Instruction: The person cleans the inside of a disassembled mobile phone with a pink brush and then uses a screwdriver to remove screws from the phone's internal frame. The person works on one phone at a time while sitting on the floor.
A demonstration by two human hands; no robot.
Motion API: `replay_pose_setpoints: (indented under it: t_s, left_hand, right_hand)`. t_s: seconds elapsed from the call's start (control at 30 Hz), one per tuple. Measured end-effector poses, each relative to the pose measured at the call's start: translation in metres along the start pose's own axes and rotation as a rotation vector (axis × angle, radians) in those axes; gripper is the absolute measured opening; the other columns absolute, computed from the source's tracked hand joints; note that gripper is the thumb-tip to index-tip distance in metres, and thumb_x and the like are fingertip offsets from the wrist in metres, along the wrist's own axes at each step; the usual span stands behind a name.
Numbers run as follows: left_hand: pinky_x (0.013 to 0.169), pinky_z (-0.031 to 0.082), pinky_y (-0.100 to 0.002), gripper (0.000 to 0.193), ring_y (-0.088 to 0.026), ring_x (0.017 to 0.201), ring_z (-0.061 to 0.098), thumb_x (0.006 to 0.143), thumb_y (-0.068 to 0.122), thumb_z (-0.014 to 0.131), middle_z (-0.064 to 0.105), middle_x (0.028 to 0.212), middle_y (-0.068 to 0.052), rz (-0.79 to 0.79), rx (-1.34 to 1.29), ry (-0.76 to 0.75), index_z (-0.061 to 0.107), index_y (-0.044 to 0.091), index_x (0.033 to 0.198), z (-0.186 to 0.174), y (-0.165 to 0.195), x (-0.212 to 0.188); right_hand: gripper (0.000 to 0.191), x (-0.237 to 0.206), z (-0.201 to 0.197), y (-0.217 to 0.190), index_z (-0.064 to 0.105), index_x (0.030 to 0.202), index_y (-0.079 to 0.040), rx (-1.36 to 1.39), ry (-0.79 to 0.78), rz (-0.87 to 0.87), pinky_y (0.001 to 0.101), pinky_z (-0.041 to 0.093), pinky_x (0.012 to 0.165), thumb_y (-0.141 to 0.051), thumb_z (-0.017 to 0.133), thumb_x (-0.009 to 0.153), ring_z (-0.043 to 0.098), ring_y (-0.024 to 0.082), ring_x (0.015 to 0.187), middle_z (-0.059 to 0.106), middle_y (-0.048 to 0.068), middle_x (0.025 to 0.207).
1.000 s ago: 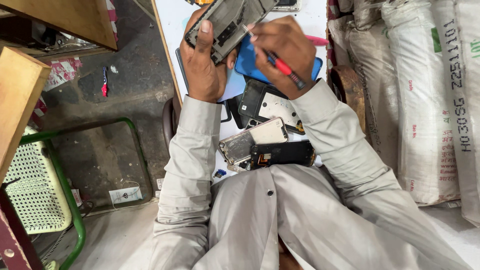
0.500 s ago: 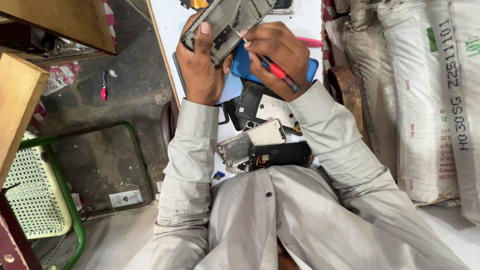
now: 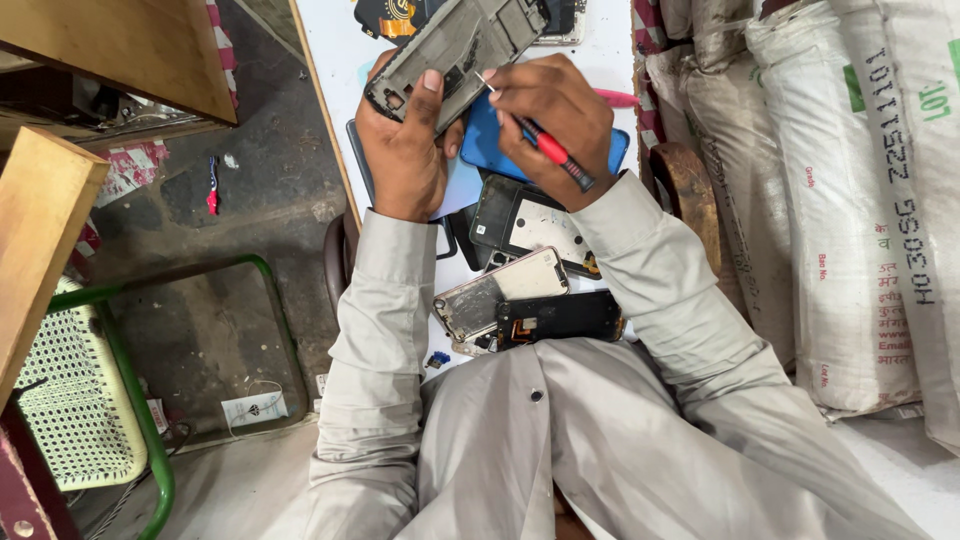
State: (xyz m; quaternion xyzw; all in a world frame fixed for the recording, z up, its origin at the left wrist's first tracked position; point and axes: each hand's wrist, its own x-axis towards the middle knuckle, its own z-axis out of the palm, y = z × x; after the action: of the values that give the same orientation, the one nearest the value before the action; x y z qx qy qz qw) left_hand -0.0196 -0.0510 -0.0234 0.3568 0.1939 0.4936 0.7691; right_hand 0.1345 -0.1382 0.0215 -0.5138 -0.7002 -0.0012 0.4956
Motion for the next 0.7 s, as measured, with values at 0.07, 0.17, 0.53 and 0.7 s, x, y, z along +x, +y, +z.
replay_pose_setpoints:
  t_s: [0.07, 0.17, 0.53, 0.7]
  left_hand:
    - [0.051, 0.044, -0.028, 0.027, -0.013, 0.063, 0.054, 0.105, 0.014, 0.07, 0.063, 0.094, -0.008, -0.006, 0.008, 0.003, 0.057, -0.004, 0.12, -0.0007, 0.0008, -0.0009]
    - [0.05, 0.043, -0.027, 0.024, -0.012, 0.064, 0.055, 0.105, 0.013, 0.068, 0.064, 0.095, -0.008, -0.003, 0.009, 0.015, 0.056, -0.003, 0.12, -0.0003, -0.0007, 0.0002]
    - [0.051, 0.043, -0.027, 0.021, -0.011, 0.066, 0.054, 0.107, 0.013, 0.068, 0.062, 0.094, -0.007, -0.007, 0.006, 0.012, 0.056, -0.002, 0.116, -0.0027, -0.0047, 0.0]
    - [0.051, 0.043, -0.027, 0.023, -0.011, 0.066, 0.054, 0.106, 0.014, 0.069, 0.064, 0.095, -0.007, -0.005, -0.01, 0.018, 0.057, -0.002, 0.117, -0.0035, -0.0039, 0.0006]
  right_hand:
    - [0.027, -0.0006, -0.0002, -0.0003, 0.066, 0.104, -0.002, -0.003, -0.041, -0.032, 0.0385, 0.058, 0.088, 0.013, 0.076, 0.083, 0.067, 0.029, 0.103, 0.069, 0.01, 0.12]
    - [0.026, -0.0011, 0.0004, 0.0002, 0.067, 0.106, -0.001, -0.034, -0.015, -0.007, 0.0359, 0.059, 0.089, 0.013, 0.077, 0.087, 0.069, 0.028, 0.105, 0.07, 0.009, 0.122]
    - [0.027, 0.0, 0.004, 0.0021, 0.067, 0.107, -0.002, -0.088, 0.041, -0.004, 0.0373, 0.058, 0.091, 0.012, 0.077, 0.087, 0.068, 0.027, 0.106, 0.071, 0.009, 0.12]
    - [0.027, -0.0002, 0.0025, 0.0033, 0.066, 0.104, -0.003, -0.055, -0.029, -0.037, 0.0384, 0.058, 0.092, 0.011, 0.077, 0.084, 0.068, 0.027, 0.107, 0.071, 0.009, 0.117]
